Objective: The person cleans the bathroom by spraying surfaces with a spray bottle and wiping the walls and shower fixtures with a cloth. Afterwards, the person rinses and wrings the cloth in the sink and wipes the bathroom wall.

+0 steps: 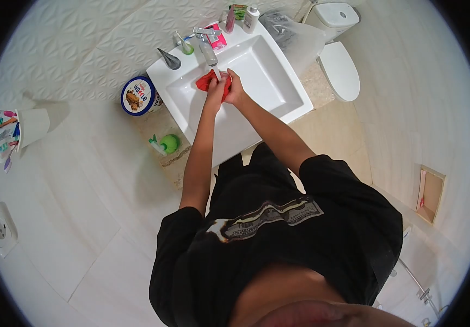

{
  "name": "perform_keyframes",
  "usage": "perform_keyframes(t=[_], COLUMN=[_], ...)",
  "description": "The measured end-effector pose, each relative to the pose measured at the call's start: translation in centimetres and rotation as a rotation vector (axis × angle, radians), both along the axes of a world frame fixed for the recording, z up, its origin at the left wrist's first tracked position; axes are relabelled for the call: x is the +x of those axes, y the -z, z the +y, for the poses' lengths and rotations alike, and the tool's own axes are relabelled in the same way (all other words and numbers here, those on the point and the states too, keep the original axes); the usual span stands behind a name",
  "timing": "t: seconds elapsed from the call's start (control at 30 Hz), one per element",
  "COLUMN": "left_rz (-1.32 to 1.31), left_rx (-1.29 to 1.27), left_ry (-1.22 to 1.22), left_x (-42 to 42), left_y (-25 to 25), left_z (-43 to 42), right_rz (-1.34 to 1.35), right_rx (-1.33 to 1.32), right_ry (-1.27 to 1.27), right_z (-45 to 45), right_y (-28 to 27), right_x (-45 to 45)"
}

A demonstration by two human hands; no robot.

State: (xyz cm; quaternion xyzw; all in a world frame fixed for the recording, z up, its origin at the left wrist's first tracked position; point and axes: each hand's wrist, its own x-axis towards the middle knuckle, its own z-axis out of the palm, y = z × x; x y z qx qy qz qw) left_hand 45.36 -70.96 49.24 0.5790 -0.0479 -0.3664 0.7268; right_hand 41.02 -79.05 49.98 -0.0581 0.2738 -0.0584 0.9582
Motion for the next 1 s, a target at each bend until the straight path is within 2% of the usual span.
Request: perform_keyframes(t=[0.07, 0.1, 0.2, 0.23, 0.27, 0.3, 0.33, 0.37, 0.4, 0.47, 0.5, 0.57, 0.67, 0.73, 0.77, 0.8, 0.83, 0.9, 0.93, 1.0], left_rz=[-0.290, -0.358, -0.543, -0.616, -0.647, -0.676, -0.705, -0.816, -0.773, -0.685, -0.858, -1.199, -0.209, -0.047, -0.054, -0.061, -0.316, -0.360, -0.381, -0.218], left_rx=[0.181, 0.034, 0.318, 0.257, 0.327, 0.396, 0.463, 0.426, 0.462, 0.530, 0.683, 0.994, 0.339, 0.320, 0.406, 0.491, 0.599, 0.669, 0.706, 0.612], left_ry=[0.164, 0.037, -0.200, -0.242, -0.244, -0.245, -0.244, -0.382, -0.371, -0.345, -0.368, -0.403, -0.283, -0.336, -0.337, -0.337, -0.346, -0.385, -0.403, -0.362], left_x=[0.3, 0.0, -0.4, -0.7, -0.9, -1.5, -2.1, -2.7, -3.2, -4.0, -4.0, -3.4, -1.2, -1.4, -1.2, -1.3, -1.8, -0.8, -0.8, -1.0], left_y=[-1.9, -2.8, -4.6, -4.3, -4.0, -3.7, -4.0, -4.0, -4.7, -6.5, -5.5, -2.4, -1.7, -2.3, -2.9, -3.4, -2.1, 0.2, -0.2, -1.2], left_z=[1.2, 1.6, 3.5, 3.6, 3.9, 4.0, 3.8, 3.4, 3.3, 3.4, 3.4, 3.2, 1.0, -0.7, -1.3, -1.7, -2.0, -2.9, -3.0, -2.6], right_rz=[-0.099, -0.132, -0.246, -0.239, -0.230, -0.046, -0.052, -0.058, -0.065, -0.050, -0.042, 0.070, 0.246, 0.466, 0.522, 0.558, 0.589, 0.639, 0.659, 0.618], right_rx=[0.048, 0.050, 0.093, 0.111, 0.128, -0.024, -0.041, -0.058, -0.076, -0.029, -0.006, -0.058, -0.195, -0.391, -0.716, -0.764, -0.814, -0.859, -0.859, -0.818], right_ry=[-0.017, -0.022, -0.103, -0.086, -0.069, -0.017, 0.024, 0.067, 0.110, 0.033, -0.004, 0.035, 0.091, 0.135, 0.106, 0.076, 0.048, 0.037, 0.051, 0.104], right_z=[0.1, 0.3, 0.2, 0.8, 1.2, 1.5, 1.6, 1.8, 1.9, 1.4, 1.0, 0.5, 0.6, 1.6, 1.3, 0.8, -0.2, -0.5, -0.7, -0.4], right_y=[-0.4, 0.0, 3.6, 3.8, 3.9, 4.1, 6.1, 9.8, 11.8, 5.8, 1.9, -2.0, -1.6, -1.8, -1.9, -1.6, -0.2, 0.2, -0.2, -1.2], right_x=[0.4, 0.8, 3.3, 3.7, 3.9, 3.8, 4.2, 4.9, 5.3, 4.0, 3.2, 2.1, 1.9, 2.3, 1.9, 1.8, 2.4, 2.7, 2.6, 2.3])
